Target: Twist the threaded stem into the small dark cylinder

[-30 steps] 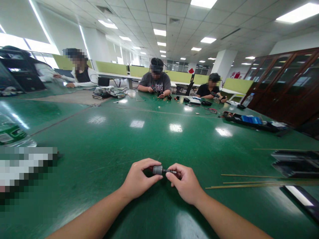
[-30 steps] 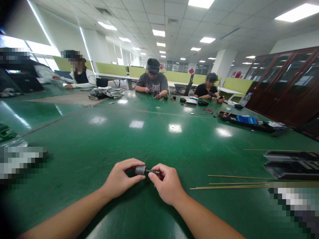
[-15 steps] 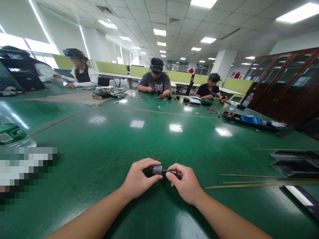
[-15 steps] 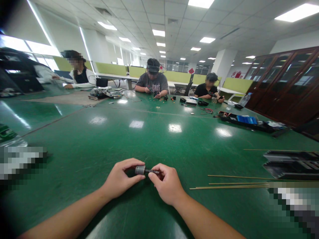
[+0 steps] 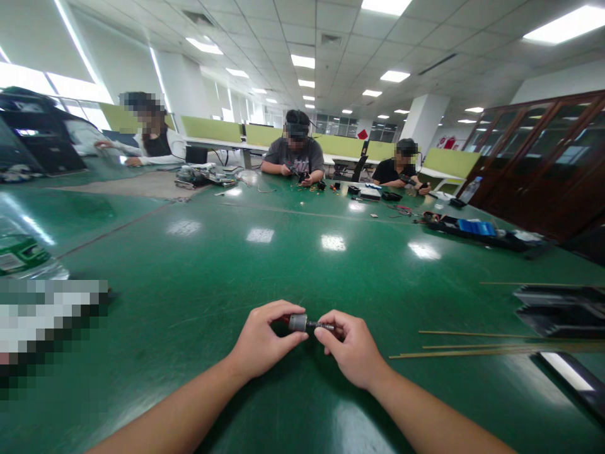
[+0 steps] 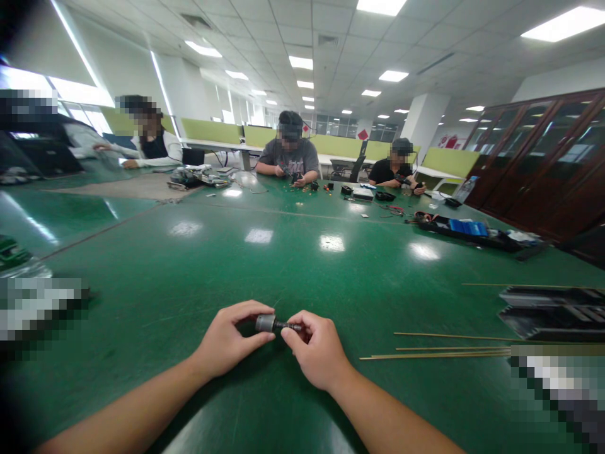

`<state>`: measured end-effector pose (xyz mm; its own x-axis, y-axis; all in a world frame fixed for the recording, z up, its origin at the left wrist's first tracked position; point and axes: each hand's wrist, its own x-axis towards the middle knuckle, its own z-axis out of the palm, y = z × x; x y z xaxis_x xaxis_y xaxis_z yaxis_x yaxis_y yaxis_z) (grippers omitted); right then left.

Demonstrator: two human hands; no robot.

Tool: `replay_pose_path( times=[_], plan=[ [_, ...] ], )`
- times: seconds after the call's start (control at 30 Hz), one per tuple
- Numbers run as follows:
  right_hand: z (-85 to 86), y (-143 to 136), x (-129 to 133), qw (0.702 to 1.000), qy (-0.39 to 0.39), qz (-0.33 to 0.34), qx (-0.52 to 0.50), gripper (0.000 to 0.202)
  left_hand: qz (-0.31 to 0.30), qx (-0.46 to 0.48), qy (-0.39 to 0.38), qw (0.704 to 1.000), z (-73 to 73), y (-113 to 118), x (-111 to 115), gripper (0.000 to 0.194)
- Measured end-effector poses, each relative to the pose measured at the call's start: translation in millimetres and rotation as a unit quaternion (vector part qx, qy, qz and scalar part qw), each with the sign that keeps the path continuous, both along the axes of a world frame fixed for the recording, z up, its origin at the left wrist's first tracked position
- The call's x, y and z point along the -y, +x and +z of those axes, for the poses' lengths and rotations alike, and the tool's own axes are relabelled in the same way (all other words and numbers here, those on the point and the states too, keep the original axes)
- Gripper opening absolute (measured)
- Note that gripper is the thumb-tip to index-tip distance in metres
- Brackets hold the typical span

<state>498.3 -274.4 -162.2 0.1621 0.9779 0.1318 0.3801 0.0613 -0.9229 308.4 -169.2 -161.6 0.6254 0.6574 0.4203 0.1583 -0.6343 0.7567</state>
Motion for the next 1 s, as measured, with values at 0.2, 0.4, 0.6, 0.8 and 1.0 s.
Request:
replay_pose_path(
  times=[0.2, 0.4, 0.6, 0.8, 1.0],
  plan=[
    [1.5, 0.2, 0.1, 1.000, 0.001, 0.000, 0.007, 0.016, 0.001, 0.003, 0.000, 1.000, 0.1, -0.6, -0.2, 0.031],
    [-0.3, 1.1, 0.0, 1.000, 0.005, -0.010, 0.029, 0.016, 0.004, 0.005, 0.004, 1.000, 1.8, -0.8, 0.2, 0.031],
    [0.3, 0.6, 0.1, 0.999, 0.006, -0.009, 0.032, 0.017, 0.002, 0.013, 0.009, 1.000, 2.5, -0.3, 0.2, 0.030],
    [0.3, 1.4, 0.4, 0.999, 0.006, -0.013, 0.036, 0.017, 0.005, 0.011, 0.004, 1.000, 1.7, -0.4, -0.3, 0.031],
    [-1.4, 1.6, -0.5, 0.999, 0.006, -0.014, 0.037, 0.019, 0.003, 0.008, 0.004, 1.000, 1.1, 0.1, 0.0, 0.031]
  ],
)
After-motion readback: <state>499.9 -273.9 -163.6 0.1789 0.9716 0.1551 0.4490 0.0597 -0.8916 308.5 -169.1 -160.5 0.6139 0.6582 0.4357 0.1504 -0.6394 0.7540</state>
